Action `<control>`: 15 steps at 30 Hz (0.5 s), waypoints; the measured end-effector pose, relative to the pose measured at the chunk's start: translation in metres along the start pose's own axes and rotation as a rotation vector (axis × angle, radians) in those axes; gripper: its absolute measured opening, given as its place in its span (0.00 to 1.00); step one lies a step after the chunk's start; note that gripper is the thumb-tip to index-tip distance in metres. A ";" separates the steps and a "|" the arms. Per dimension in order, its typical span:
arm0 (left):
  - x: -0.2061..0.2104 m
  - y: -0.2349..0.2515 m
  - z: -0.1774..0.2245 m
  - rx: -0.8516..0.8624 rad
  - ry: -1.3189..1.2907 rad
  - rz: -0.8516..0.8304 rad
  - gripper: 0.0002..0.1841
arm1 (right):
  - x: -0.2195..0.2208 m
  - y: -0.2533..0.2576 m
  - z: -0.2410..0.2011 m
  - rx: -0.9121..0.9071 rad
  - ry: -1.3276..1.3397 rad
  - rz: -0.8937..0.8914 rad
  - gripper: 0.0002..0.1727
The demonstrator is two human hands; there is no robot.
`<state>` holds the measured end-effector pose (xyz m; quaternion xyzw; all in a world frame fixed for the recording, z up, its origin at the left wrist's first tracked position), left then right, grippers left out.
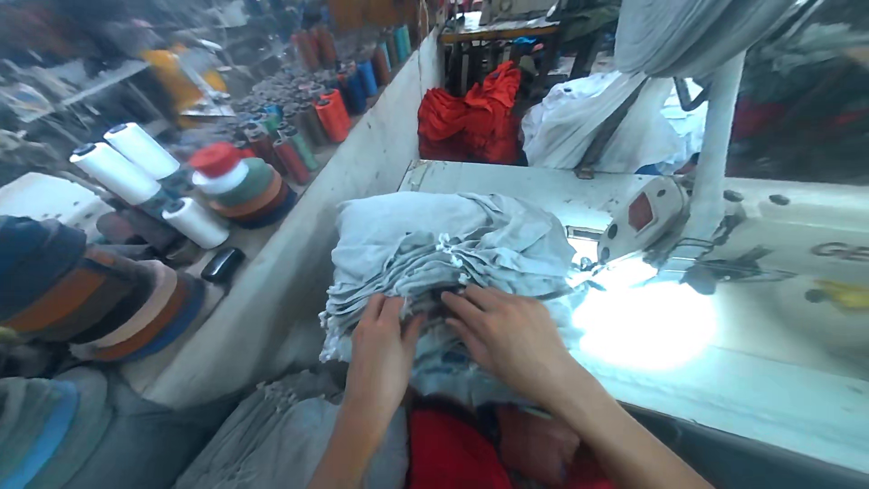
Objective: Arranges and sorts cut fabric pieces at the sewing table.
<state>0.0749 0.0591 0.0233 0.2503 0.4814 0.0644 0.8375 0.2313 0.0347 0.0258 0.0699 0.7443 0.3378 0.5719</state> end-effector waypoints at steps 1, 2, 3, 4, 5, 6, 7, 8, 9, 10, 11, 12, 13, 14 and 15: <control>0.002 0.002 0.001 0.009 0.023 -0.016 0.13 | 0.000 -0.002 0.001 0.004 0.002 -0.007 0.17; 0.003 0.002 0.001 0.019 0.043 -0.031 0.11 | -0.001 -0.003 0.000 0.003 0.002 -0.006 0.18; 0.001 0.002 0.001 0.035 0.060 -0.031 0.09 | -0.002 -0.003 -0.001 -0.005 0.000 0.005 0.18; -0.002 0.000 0.001 0.056 0.068 -0.021 0.08 | -0.003 -0.002 -0.002 -0.013 0.003 0.018 0.17; -0.006 -0.003 0.001 0.077 0.072 -0.003 0.08 | -0.005 0.000 -0.003 -0.015 0.013 0.021 0.18; -0.011 -0.007 0.002 0.095 0.072 0.014 0.08 | -0.006 0.003 -0.005 -0.008 0.030 -0.004 0.18; -0.014 -0.010 0.002 0.109 0.064 0.027 0.08 | -0.008 0.006 -0.008 0.010 0.054 -0.056 0.18; -0.017 -0.012 0.001 0.119 0.047 0.040 0.08 | -0.006 0.010 -0.010 0.010 0.069 -0.089 0.18; -0.019 -0.014 0.000 0.125 0.015 0.049 0.08 | -0.001 0.012 -0.012 -0.014 0.069 -0.071 0.17; -0.020 -0.015 -0.002 0.125 -0.025 0.053 0.08 | 0.006 0.013 -0.013 -0.055 0.065 -0.031 0.15; -0.020 -0.015 -0.005 0.119 -0.063 0.050 0.08 | 0.011 0.013 -0.015 -0.086 0.066 -0.006 0.12; -0.021 -0.015 -0.008 0.106 -0.089 0.049 0.09 | 0.013 0.013 -0.015 -0.108 0.072 0.011 0.10; -0.022 -0.015 -0.012 0.090 -0.103 0.057 0.09 | 0.014 0.013 -0.016 -0.120 0.076 0.014 0.09; -0.024 -0.015 -0.016 0.072 -0.113 0.071 0.10 | 0.014 0.012 -0.016 -0.125 0.074 0.014 0.09; -0.025 -0.015 -0.020 0.057 -0.120 0.086 0.10 | 0.014 0.011 -0.017 -0.128 0.072 0.019 0.10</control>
Point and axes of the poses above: each hand's wrist, its own y-axis towards the middle knuckle, its own x-axis out of the palm, z = x × y, the point moved 7 cm from there along y, towards the middle knuckle, and after that the axes turned 7 degrees about z, right-handed, at the moved point
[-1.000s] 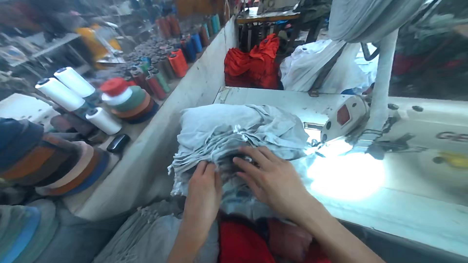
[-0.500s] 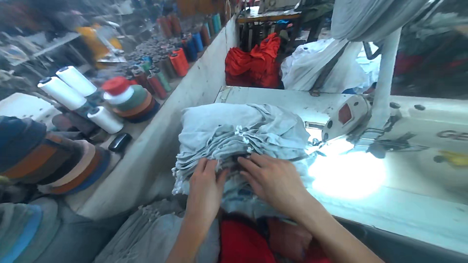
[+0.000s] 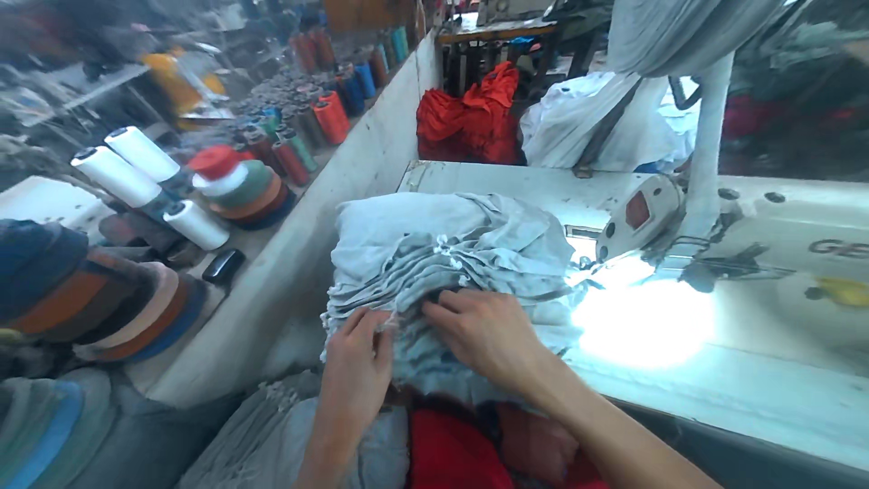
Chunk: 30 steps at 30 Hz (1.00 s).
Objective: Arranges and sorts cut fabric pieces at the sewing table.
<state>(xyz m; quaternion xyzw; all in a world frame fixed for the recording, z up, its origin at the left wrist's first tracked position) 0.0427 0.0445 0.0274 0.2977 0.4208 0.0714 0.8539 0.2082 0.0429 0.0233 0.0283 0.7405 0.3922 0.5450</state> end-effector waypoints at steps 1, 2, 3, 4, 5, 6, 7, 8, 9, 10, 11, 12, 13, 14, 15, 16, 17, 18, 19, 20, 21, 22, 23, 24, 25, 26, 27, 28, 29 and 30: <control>-0.001 -0.001 -0.003 -0.012 -0.006 0.015 0.10 | 0.000 0.000 -0.002 -0.003 -0.002 0.001 0.10; -0.002 -0.001 -0.005 -0.020 -0.021 0.028 0.10 | -0.001 0.000 -0.005 -0.007 -0.002 0.003 0.11; -0.002 -0.002 -0.005 -0.030 -0.047 0.026 0.10 | 0.000 0.002 -0.009 -0.015 0.000 0.007 0.11; -0.002 -0.003 -0.003 -0.043 -0.071 0.015 0.09 | 0.001 0.004 -0.014 -0.025 0.008 0.010 0.11; -0.001 -0.003 -0.001 -0.056 -0.097 0.001 0.09 | 0.004 0.006 -0.018 -0.035 0.017 0.003 0.10; -0.001 -0.004 0.001 -0.063 -0.118 -0.008 0.09 | 0.007 0.007 -0.021 -0.046 0.026 -0.008 0.09; -0.001 -0.004 0.001 -0.065 -0.134 -0.008 0.09 | 0.010 0.008 -0.022 -0.052 0.033 -0.021 0.08; -0.001 -0.005 -0.001 -0.064 -0.146 -0.005 0.09 | 0.010 0.008 -0.020 -0.053 0.040 -0.029 0.08; -0.001 -0.006 -0.004 -0.070 -0.149 -0.007 0.09 | 0.009 0.006 -0.016 -0.044 0.043 -0.023 0.08; -0.001 -0.008 -0.008 -0.079 -0.144 -0.015 0.09 | 0.005 0.004 -0.010 -0.025 0.039 -0.005 0.09; -0.001 -0.009 -0.010 -0.086 -0.128 -0.032 0.09 | -0.001 0.001 -0.003 0.002 0.034 0.016 0.11; 0.000 -0.010 -0.012 -0.093 -0.113 -0.059 0.08 | -0.007 -0.003 0.004 0.037 0.031 0.020 0.15; 0.002 -0.010 -0.012 -0.094 -0.103 -0.089 0.08 | -0.012 -0.007 0.011 0.070 0.029 0.015 0.17; 0.006 -0.010 -0.010 -0.087 -0.089 -0.115 0.09 | -0.015 -0.011 0.016 0.094 0.031 0.016 0.19; 0.010 -0.008 -0.006 -0.061 -0.063 -0.115 0.10 | -0.018 -0.015 0.020 0.110 0.030 0.018 0.20; 0.014 -0.007 -0.003 -0.031 -0.031 -0.098 0.12 | -0.020 -0.019 0.021 0.118 0.029 0.028 0.20; 0.019 -0.006 0.001 -0.006 0.005 -0.078 0.14 | -0.022 -0.021 0.020 0.123 0.026 0.035 0.20; 0.023 -0.004 0.005 0.007 0.039 -0.066 0.17 | -0.023 -0.023 0.019 0.128 0.023 0.033 0.20; 0.027 -0.004 0.009 0.007 0.064 -0.065 0.19 | -0.024 -0.025 0.018 0.133 0.023 0.029 0.20; 0.030 -0.003 0.011 0.002 0.084 -0.069 0.19 | -0.024 -0.026 0.017 0.139 0.023 0.023 0.20; 0.032 -0.002 0.013 0.005 0.102 -0.068 0.18 | -0.024 -0.027 0.017 0.142 0.026 0.019 0.20; 0.033 -0.002 0.014 0.018 0.116 -0.067 0.14 | -0.023 -0.029 0.017 0.142 0.028 0.019 0.20; 0.032 -0.003 0.014 0.034 0.130 -0.069 0.10 | -0.023 -0.029 0.016 0.140 0.028 0.019 0.20; 0.031 -0.005 0.014 0.048 0.143 -0.077 0.07 | -0.024 -0.030 0.016 0.135 0.026 0.023 0.20; 0.028 -0.007 0.015 0.063 0.156 -0.079 0.05 | -0.024 -0.031 0.014 0.130 0.023 0.030 0.20; 0.025 -0.010 0.015 0.072 0.161 -0.081 0.05 | -0.024 -0.032 0.013 0.124 0.015 0.034 0.20; 0.020 -0.013 0.016 0.075 0.168 -0.085 0.06 | -0.024 -0.032 0.011 0.116 0.008 0.034 0.20; 0.016 -0.016 0.016 0.070 0.176 -0.089 0.07 | -0.023 -0.032 0.008 0.110 -0.002 0.032 0.19; 0.011 -0.018 0.015 0.068 0.185 -0.082 0.08 | -0.022 -0.032 0.004 0.100 -0.013 0.032 0.19; 0.008 -0.020 0.014 0.066 0.186 -0.071 0.09 | -0.021 -0.031 0.001 0.090 -0.026 0.032 0.18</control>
Point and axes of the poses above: each hand's wrist, its own y-axis towards the middle knuckle, its own x-axis out of the palm, z = x × y, the point moved 7 cm from there along y, towards the middle knuckle, and after that the axes turned 7 degrees about z, right-handed, at the moved point
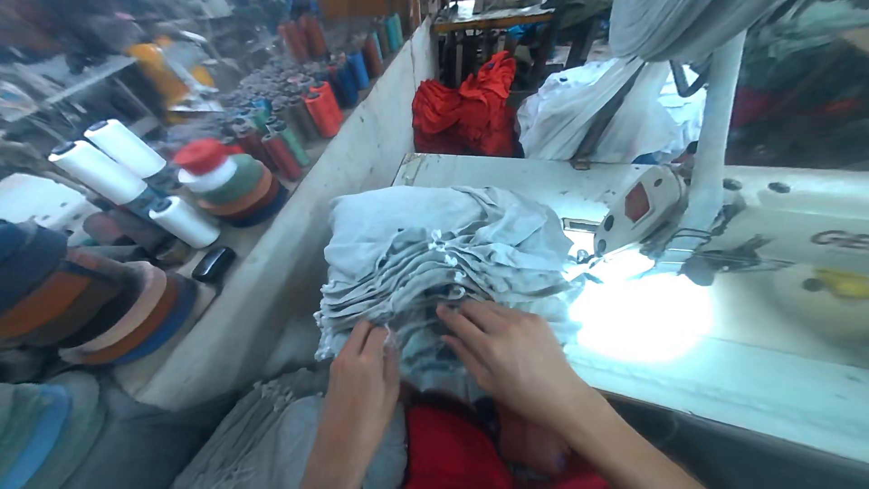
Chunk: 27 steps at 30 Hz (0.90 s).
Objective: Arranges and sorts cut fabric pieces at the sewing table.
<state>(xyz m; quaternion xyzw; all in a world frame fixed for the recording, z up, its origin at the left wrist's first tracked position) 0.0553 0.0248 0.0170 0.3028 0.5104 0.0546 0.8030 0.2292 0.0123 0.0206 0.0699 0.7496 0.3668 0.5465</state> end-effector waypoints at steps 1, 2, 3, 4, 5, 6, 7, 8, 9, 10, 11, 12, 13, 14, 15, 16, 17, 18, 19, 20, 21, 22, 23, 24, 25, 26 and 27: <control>-0.002 -0.002 -0.002 -0.003 -0.016 0.008 0.09 | 0.001 0.001 -0.004 -0.014 -0.011 0.008 0.17; -0.004 -0.005 -0.003 -0.006 -0.039 0.020 0.10 | 0.003 0.003 -0.007 -0.030 -0.018 0.010 0.17; -0.005 -0.007 -0.005 -0.012 -0.073 0.025 0.10 | 0.005 0.005 -0.011 -0.045 -0.020 0.006 0.16; -0.006 -0.009 -0.006 -0.024 -0.115 0.025 0.10 | 0.009 0.007 -0.015 -0.060 -0.016 -0.002 0.15; -0.006 -0.010 -0.006 -0.039 -0.155 0.024 0.10 | 0.012 0.009 -0.020 -0.075 -0.004 -0.009 0.14; -0.006 -0.011 -0.005 -0.051 -0.184 0.031 0.10 | 0.016 0.012 -0.024 -0.092 0.013 -0.011 0.13; -0.005 -0.013 -0.004 -0.058 -0.208 0.042 0.10 | 0.020 0.013 -0.028 -0.109 0.035 -0.016 0.12; -0.005 -0.014 -0.004 -0.062 -0.231 0.052 0.09 | 0.024 0.014 -0.031 -0.127 0.063 -0.032 0.11; -0.004 -0.016 -0.004 -0.067 -0.255 0.056 0.09 | 0.026 0.014 -0.031 -0.143 0.089 -0.047 0.10; -0.004 -0.017 -0.006 -0.074 -0.278 0.052 0.09 | 0.026 0.014 -0.030 -0.150 0.116 -0.055 0.10; -0.004 -0.019 -0.010 -0.087 -0.290 0.043 0.10 | 0.023 0.012 -0.025 -0.139 0.138 -0.046 0.11; -0.006 -0.021 -0.014 -0.102 -0.283 0.038 0.10 | 0.018 0.009 -0.019 -0.111 0.146 -0.021 0.12; -0.008 -0.023 -0.019 -0.116 -0.260 0.042 0.10 | 0.012 0.005 -0.010 -0.072 0.144 0.010 0.14; -0.009 -0.025 -0.024 -0.128 -0.229 0.047 0.10 | 0.005 0.002 -0.001 -0.030 0.134 0.036 0.17; -0.009 -0.027 -0.027 -0.139 -0.199 0.052 0.10 | -0.001 -0.001 0.007 0.011 0.121 0.064 0.18; -0.007 -0.027 -0.028 -0.150 -0.180 0.055 0.10 | -0.006 -0.005 0.012 0.042 0.106 0.086 0.19; -0.004 -0.027 -0.027 -0.159 -0.180 0.060 0.10 | -0.010 -0.008 0.015 0.059 0.094 0.096 0.20; 0.000 -0.027 -0.025 -0.161 -0.187 0.064 0.11 | -0.012 -0.011 0.014 0.062 0.087 0.096 0.20; 0.007 -0.027 -0.021 -0.150 -0.188 0.076 0.13 | -0.011 -0.014 0.011 0.057 0.084 0.087 0.19; 0.013 -0.027 -0.018 -0.126 -0.174 0.089 0.13 | -0.009 -0.016 0.005 0.050 0.087 0.071 0.19; 0.018 -0.028 -0.015 -0.096 -0.151 0.095 0.13 | -0.005 -0.019 -0.001 0.040 0.092 0.055 0.19; 0.020 -0.030 -0.013 -0.077 -0.137 0.091 0.11 | -0.001 -0.020 -0.008 0.029 0.089 0.036 0.19; 0.019 -0.031 -0.013 -0.067 -0.129 0.089 0.10 | 0.002 -0.021 -0.013 0.021 0.082 0.016 0.19; 0.016 -0.033 -0.013 -0.074 -0.129 0.088 0.09 | 0.006 -0.022 -0.018 0.015 0.069 0.006 0.18; 0.011 -0.036 -0.014 -0.090 -0.137 0.085 0.10 | 0.009 -0.022 -0.022 0.005 0.055 0.005 0.17; 0.005 -0.039 -0.014 -0.108 -0.151 0.073 0.10 | 0.013 -0.022 -0.028 -0.006 0.046 0.012 0.16; -0.001 -0.041 -0.013 -0.123 -0.175 0.060 0.10 | 0.017 -0.021 -0.033 -0.020 0.038 0.023 0.14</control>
Point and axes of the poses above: each hand's wrist, its own y-axis towards the middle knuckle, its own x-axis out of the palm, z = x × y, the point moved 7 cm from there along y, towards the middle knuckle, and after that the axes turned 7 degrees about z, right-handed, at the moved point
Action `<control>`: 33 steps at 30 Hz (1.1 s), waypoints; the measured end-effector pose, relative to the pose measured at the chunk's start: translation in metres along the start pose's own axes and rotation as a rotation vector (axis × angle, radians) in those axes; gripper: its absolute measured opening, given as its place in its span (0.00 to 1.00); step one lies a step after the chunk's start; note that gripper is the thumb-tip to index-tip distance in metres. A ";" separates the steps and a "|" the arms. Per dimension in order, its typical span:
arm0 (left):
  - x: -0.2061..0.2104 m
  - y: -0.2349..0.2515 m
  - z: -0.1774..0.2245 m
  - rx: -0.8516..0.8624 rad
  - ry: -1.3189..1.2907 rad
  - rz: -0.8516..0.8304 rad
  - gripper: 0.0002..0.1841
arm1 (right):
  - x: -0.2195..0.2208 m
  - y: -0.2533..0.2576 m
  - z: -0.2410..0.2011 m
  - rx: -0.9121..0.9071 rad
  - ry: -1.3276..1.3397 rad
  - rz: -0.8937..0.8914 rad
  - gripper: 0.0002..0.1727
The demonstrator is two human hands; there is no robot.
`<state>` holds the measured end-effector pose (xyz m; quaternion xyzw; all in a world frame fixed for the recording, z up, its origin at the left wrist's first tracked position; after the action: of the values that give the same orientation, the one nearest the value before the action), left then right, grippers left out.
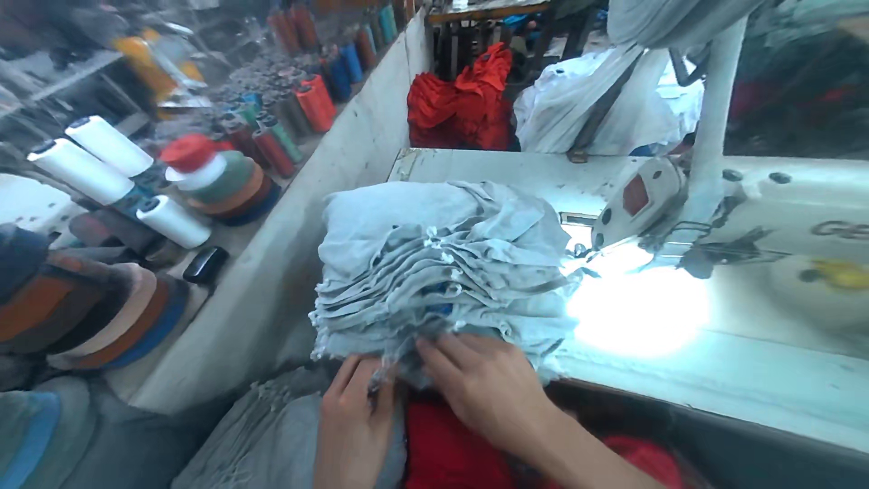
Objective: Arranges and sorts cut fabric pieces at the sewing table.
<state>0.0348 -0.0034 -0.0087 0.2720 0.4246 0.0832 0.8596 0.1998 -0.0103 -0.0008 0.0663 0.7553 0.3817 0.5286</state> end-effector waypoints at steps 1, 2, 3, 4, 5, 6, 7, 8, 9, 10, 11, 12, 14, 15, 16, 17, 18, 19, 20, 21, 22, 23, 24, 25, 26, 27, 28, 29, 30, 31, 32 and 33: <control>-0.004 -0.002 0.001 -0.014 -0.033 -0.017 0.10 | 0.005 0.001 -0.006 -0.012 -0.004 0.005 0.13; -0.006 -0.005 0.002 -0.021 -0.063 -0.031 0.10 | 0.010 0.002 -0.011 -0.021 -0.005 0.003 0.13; -0.007 -0.006 0.003 -0.025 -0.092 -0.041 0.10 | 0.016 0.002 -0.016 -0.032 -0.007 -0.001 0.13; -0.006 -0.008 0.003 -0.030 -0.113 -0.047 0.09 | 0.021 0.001 -0.018 -0.042 -0.003 -0.006 0.14; -0.005 -0.008 0.001 -0.038 -0.124 -0.045 0.09 | 0.023 0.000 -0.019 -0.044 0.001 -0.005 0.14; -0.005 -0.008 -0.001 -0.045 -0.120 -0.033 0.09 | 0.023 -0.002 -0.018 -0.031 0.009 0.002 0.14; -0.005 -0.007 -0.003 -0.051 -0.104 -0.014 0.09 | 0.020 -0.004 -0.014 -0.006 0.020 0.016 0.14; -0.006 -0.005 -0.005 -0.055 -0.073 0.011 0.09 | 0.014 -0.006 -0.009 0.027 0.028 0.031 0.14; -0.006 -0.003 -0.005 -0.062 -0.042 0.032 0.09 | 0.008 -0.010 -0.002 0.060 0.027 0.048 0.15; -0.006 -0.001 -0.006 -0.064 -0.021 0.053 0.09 | 0.002 -0.014 0.005 0.088 0.025 0.057 0.16; -0.004 0.001 -0.005 -0.063 -0.009 0.068 0.10 | -0.002 -0.018 0.012 0.111 0.023 0.062 0.17; -0.002 0.004 -0.004 -0.061 -0.006 0.075 0.10 | -0.005 -0.022 0.018 0.128 0.022 0.066 0.18; 0.008 0.008 -0.002 -0.050 -0.010 0.076 0.12 | -0.008 -0.027 0.024 0.142 0.022 0.069 0.18; 0.014 0.009 -0.002 -0.043 0.000 0.064 0.12 | -0.008 -0.029 0.025 0.145 0.025 0.065 0.18; 0.018 0.009 -0.002 -0.031 0.012 0.050 0.11 | -0.008 -0.031 0.023 0.142 0.028 0.057 0.18; 0.019 0.009 -0.001 -0.022 0.021 0.039 0.11 | -0.009 -0.031 0.022 0.138 0.035 0.049 0.18; 0.017 0.008 0.000 -0.019 0.019 0.036 0.11 | -0.009 -0.031 0.021 0.136 0.047 0.041 0.18; 0.011 0.008 0.001 -0.021 -0.003 0.037 0.10 | -0.010 -0.032 0.022 0.137 0.057 0.039 0.19; 0.004 0.007 0.003 -0.022 -0.036 0.043 0.10 | -0.011 -0.033 0.023 0.142 0.065 0.041 0.19; -0.002 0.008 0.006 -0.023 -0.082 0.045 0.10 | -0.012 -0.035 0.024 0.148 0.070 0.048 0.19; -0.007 0.009 0.010 -0.022 -0.128 0.042 0.09 | -0.013 -0.036 0.026 0.157 0.077 0.053 0.18; -0.008 0.012 0.015 -0.020 -0.156 0.031 0.09 | -0.013 -0.037 0.027 0.163 0.084 0.060 0.18; -0.005 0.016 0.020 -0.013 -0.154 0.017 0.09 | -0.013 -0.038 0.027 0.168 0.089 0.064 0.18; 0.001 0.022 0.025 0.000 -0.131 0.000 0.09 | -0.014 -0.039 0.027 0.174 0.090 0.064 0.18; 0.010 0.028 0.029 0.016 -0.099 -0.011 0.09 | -0.015 -0.038 0.027 0.185 0.088 0.057 0.18; 0.020 0.034 0.033 0.032 -0.060 -0.020 0.09 | -0.019 -0.037 0.026 0.200 0.086 0.033 0.18; 0.031 0.040 0.037 0.044 -0.021 -0.040 0.11 | -0.024 -0.035 0.025 0.224 0.093 -0.006 0.18; 0.041 0.044 0.039 0.046 0.011 -0.068 0.11 | -0.028 -0.034 0.025 0.238 0.096 -0.029 0.18; 0.048 0.046 0.040 0.045 0.037 -0.100 0.11 | -0.030 -0.035 0.025 0.245 0.098 -0.043 0.18; 0.049 0.047 0.040 0.051 0.054 -0.118 0.10 | -0.032 -0.037 0.027 0.249 0.099 -0.050 0.18; 0.046 0.045 0.041 0.065 0.060 -0.123 0.09 | -0.034 -0.038 0.029 0.254 0.100 -0.052 0.18; 0.040 0.042 0.041 0.085 0.057 -0.109 0.09 | -0.034 -0.040 0.032 0.254 0.096 -0.039 0.17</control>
<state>0.0954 0.0309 0.0067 0.2822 0.4663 0.0261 0.8380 0.2536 -0.0394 -0.0055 0.0996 0.8231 0.2753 0.4865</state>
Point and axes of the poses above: each hand's wrist, its own y-axis towards the middle knuckle, its own x-axis out of the palm, z = x × y, the point moved 7 cm from there along y, towards the middle knuckle, and after that the axes turned 7 degrees about z, right-handed, at the moved point
